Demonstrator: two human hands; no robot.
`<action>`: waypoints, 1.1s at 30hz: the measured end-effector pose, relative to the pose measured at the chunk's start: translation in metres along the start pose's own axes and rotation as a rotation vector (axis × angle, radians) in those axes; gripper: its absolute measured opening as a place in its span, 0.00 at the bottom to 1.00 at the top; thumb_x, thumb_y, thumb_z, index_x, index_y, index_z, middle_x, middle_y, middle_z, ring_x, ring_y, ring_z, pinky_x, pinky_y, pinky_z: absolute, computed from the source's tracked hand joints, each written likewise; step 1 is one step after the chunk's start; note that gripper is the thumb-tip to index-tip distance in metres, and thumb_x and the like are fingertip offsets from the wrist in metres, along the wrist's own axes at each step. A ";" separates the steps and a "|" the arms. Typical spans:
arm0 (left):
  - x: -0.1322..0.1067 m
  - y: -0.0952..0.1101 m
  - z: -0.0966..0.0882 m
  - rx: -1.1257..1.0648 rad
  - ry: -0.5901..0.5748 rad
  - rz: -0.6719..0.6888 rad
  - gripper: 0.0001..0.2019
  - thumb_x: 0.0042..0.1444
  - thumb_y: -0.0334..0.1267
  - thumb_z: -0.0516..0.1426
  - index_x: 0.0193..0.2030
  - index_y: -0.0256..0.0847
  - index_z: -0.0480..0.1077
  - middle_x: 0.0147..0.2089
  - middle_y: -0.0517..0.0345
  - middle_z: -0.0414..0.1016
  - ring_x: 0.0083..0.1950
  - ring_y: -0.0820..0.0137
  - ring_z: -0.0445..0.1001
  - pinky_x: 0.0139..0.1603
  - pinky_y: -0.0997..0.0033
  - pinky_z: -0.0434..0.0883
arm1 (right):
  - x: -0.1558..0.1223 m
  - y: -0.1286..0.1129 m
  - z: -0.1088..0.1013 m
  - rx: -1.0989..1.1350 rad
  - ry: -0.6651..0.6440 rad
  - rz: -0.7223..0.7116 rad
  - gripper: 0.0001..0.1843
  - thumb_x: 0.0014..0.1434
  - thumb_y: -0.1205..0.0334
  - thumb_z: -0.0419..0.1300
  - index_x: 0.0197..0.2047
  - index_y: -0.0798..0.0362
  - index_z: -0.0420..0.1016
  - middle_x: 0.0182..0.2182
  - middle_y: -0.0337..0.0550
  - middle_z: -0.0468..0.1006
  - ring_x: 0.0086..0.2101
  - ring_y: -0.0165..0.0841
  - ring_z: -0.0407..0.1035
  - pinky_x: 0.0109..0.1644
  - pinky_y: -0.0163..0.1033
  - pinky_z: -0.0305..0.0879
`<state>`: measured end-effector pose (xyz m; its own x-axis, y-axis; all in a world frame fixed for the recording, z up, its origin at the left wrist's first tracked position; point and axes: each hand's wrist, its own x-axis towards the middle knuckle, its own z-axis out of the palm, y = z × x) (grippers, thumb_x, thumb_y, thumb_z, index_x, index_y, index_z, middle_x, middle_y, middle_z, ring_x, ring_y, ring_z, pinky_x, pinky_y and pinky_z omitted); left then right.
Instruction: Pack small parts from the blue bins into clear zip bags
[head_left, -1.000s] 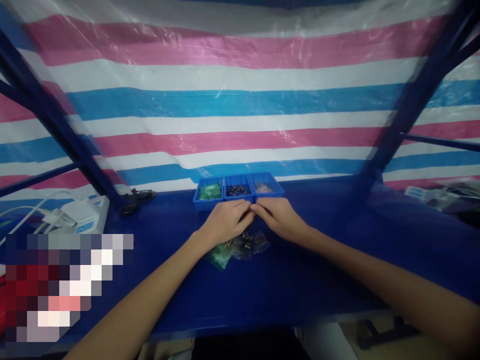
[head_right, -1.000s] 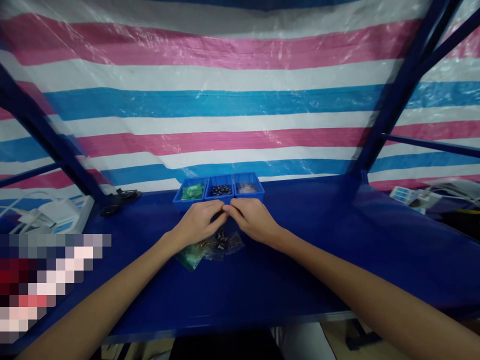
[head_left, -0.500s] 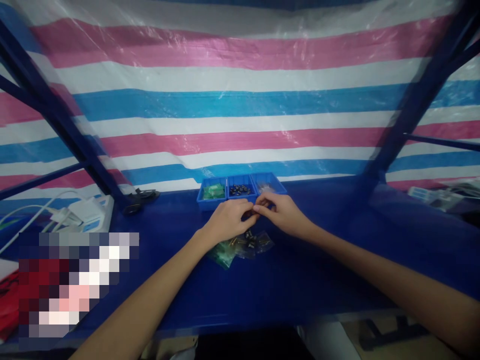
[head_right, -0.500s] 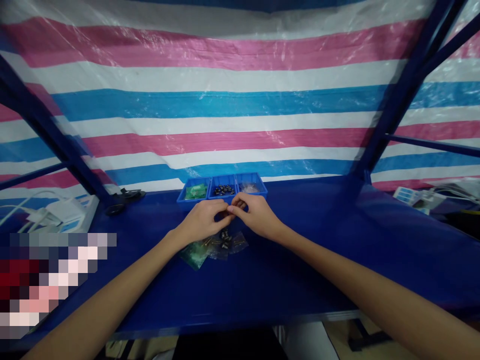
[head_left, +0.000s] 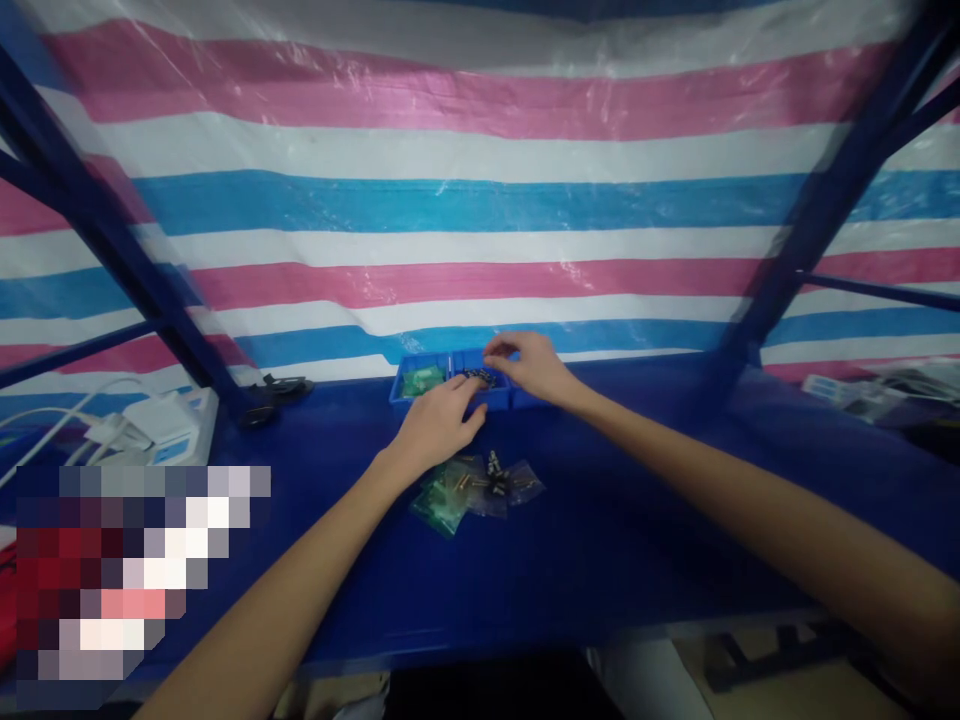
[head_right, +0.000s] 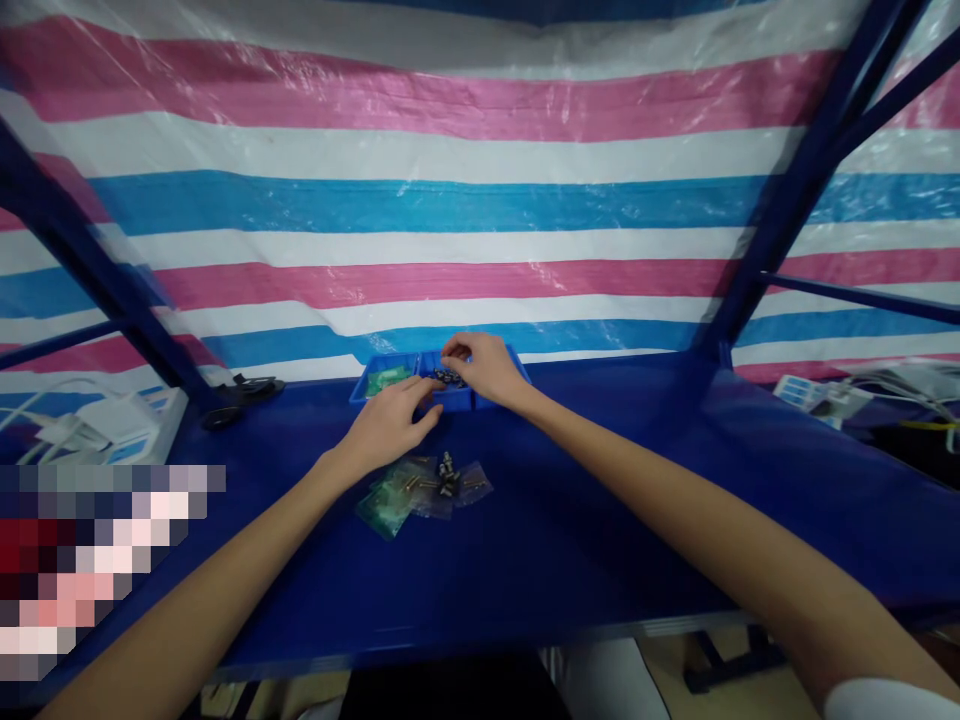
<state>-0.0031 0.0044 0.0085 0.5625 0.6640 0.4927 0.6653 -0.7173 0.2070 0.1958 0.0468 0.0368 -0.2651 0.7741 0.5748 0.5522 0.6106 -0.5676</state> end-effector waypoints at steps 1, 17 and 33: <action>-0.001 -0.003 -0.001 0.074 -0.024 -0.003 0.14 0.66 0.38 0.53 0.54 0.39 0.72 0.48 0.50 0.77 0.46 0.62 0.76 0.46 0.61 0.72 | 0.004 0.001 0.002 -0.052 0.002 0.002 0.03 0.58 0.67 0.64 0.37 0.53 0.78 0.36 0.46 0.83 0.38 0.37 0.76 0.47 0.43 0.69; 0.001 -0.018 -0.046 -0.271 -0.627 -0.135 0.27 0.45 0.58 0.68 0.47 0.41 0.77 0.42 0.54 0.79 0.39 0.66 0.77 0.34 0.73 0.69 | -0.101 -0.020 0.004 -0.240 -0.370 -0.239 0.10 0.70 0.64 0.52 0.47 0.53 0.75 0.41 0.50 0.78 0.43 0.40 0.71 0.47 0.45 0.67; 0.001 -0.011 -0.043 -0.258 -0.747 -0.141 0.13 0.53 0.45 0.60 0.42 0.42 0.79 0.40 0.56 0.81 0.37 0.68 0.77 0.32 0.74 0.68 | -0.113 -0.026 0.017 -0.166 -0.393 -0.261 0.13 0.71 0.64 0.50 0.53 0.53 0.74 0.45 0.51 0.78 0.46 0.40 0.71 0.52 0.47 0.70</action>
<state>-0.0307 0.0037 0.0428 0.7224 0.6522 -0.2295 0.6713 -0.5821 0.4589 0.1982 -0.0540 -0.0235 -0.6716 0.6228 0.4013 0.5376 0.7823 -0.3145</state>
